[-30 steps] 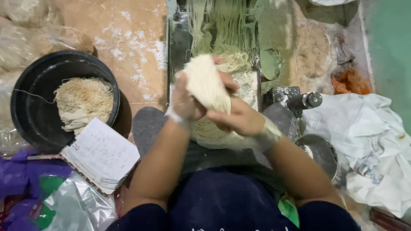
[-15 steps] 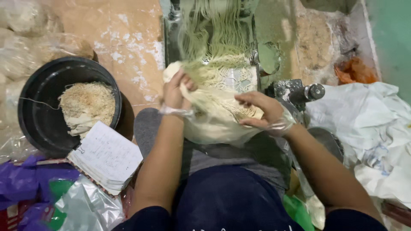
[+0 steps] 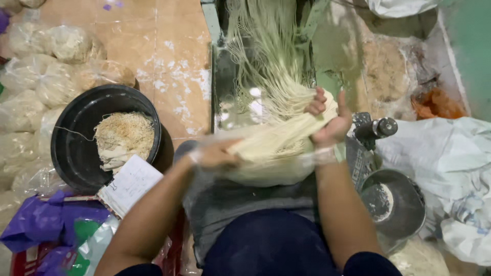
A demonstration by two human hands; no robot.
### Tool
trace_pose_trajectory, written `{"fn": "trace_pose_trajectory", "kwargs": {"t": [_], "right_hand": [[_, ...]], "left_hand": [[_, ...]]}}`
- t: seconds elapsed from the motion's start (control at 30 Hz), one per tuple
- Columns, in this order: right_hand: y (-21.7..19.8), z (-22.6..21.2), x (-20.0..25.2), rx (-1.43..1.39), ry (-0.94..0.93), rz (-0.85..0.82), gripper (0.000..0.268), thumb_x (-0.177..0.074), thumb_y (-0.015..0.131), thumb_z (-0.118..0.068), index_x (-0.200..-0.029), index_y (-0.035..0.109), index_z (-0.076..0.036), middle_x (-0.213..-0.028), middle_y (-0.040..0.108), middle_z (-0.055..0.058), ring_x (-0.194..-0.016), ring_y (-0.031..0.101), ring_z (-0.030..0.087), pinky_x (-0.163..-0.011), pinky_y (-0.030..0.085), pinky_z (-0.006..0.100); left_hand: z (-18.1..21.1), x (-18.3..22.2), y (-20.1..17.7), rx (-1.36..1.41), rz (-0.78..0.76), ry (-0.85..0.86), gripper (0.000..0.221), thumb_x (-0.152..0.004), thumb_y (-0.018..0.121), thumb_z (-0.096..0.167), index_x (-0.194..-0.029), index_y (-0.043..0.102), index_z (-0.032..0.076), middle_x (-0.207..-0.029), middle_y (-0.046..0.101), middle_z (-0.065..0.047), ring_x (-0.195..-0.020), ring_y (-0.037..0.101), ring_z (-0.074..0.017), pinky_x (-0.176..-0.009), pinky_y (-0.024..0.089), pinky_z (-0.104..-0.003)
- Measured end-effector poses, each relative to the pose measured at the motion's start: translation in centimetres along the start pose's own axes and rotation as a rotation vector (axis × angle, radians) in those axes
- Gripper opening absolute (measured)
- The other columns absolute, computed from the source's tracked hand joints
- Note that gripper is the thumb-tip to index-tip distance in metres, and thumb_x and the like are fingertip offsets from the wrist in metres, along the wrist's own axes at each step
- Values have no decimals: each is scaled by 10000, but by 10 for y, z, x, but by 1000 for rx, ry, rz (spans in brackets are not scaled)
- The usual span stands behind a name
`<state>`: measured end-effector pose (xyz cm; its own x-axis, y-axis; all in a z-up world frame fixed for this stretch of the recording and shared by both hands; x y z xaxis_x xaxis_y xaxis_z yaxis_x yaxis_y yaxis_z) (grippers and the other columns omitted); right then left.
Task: The person collects noodles from a machine, places them into a clear plastic bag, ties the bag, and then retrieves a green plastic bag to continue the process.
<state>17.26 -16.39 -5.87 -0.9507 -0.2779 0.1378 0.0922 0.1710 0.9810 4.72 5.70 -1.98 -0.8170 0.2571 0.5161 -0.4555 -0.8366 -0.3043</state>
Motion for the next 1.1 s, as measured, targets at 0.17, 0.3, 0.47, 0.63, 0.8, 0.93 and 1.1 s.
{"fn": "trace_pose_trajectory", "kwargs": {"t": [0.17,0.3,0.47,0.63,0.8,0.93,1.1], "right_hand": [[-67,7,-17,35,-76,349,155,-829,477,-158,-887,445,-18,-708,479,29,-580,492,136,-516,386,228],[-17,23,2,342,51,253,221,-867,492,-171,-669,429,-94,-571,415,-34,-432,425,69,-427,338,169],[69,84,32,649,101,78,170,-760,595,-69,-628,494,-33,-478,375,33,-296,373,110,-292,280,217],[66,96,58,814,289,-150,117,-719,642,34,-680,536,1,-492,423,90,-284,334,110,-245,264,211],[-8,43,77,1990,88,-570,322,-711,681,-101,-996,562,-11,-826,613,170,-769,608,306,-699,461,389],[-20,5,62,2393,118,-672,381,-731,588,-91,-1080,514,43,-953,600,244,-963,546,395,-860,398,458],[2,4,59,2304,618,-59,507,-850,355,-460,-1013,612,-55,-1049,610,134,-1074,513,290,-966,370,389]], "left_hand": [[-80,-92,-32,-296,89,406,562,-662,661,251,-1190,511,130,-1163,525,-138,-1094,480,-275,-957,348,-374],[14,-39,-17,-284,1,86,776,-657,538,653,-1266,441,182,-1337,380,-82,-1259,302,-259,-1068,193,-342],[17,-91,30,585,74,113,670,-768,339,566,-1035,517,-22,-928,466,-222,-812,494,-396,-728,399,-378],[81,-70,-3,1201,-278,770,996,-696,78,779,-1296,332,25,-1095,532,-293,-1008,551,-384,-863,448,-435],[19,-78,-79,1634,379,494,431,-727,516,520,-813,584,103,-691,627,-90,-534,619,-209,-500,535,-273],[-49,-125,-67,1638,484,307,245,-778,587,305,-739,572,63,-597,581,-65,-496,592,-170,-495,501,-252],[2,-58,-5,843,-197,424,45,-737,555,-58,-728,543,-16,-414,416,-94,-290,477,-223,-300,423,-327]]}}
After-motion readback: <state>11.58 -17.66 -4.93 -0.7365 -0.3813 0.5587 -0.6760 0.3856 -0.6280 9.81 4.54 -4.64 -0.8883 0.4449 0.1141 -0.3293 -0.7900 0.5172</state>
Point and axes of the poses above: each hand's wrist, its own x-axis away from the middle knuckle, its own y-axis out of the palm, z = x × y, the point moved 6 cm from there along -x, towards the middle knuckle
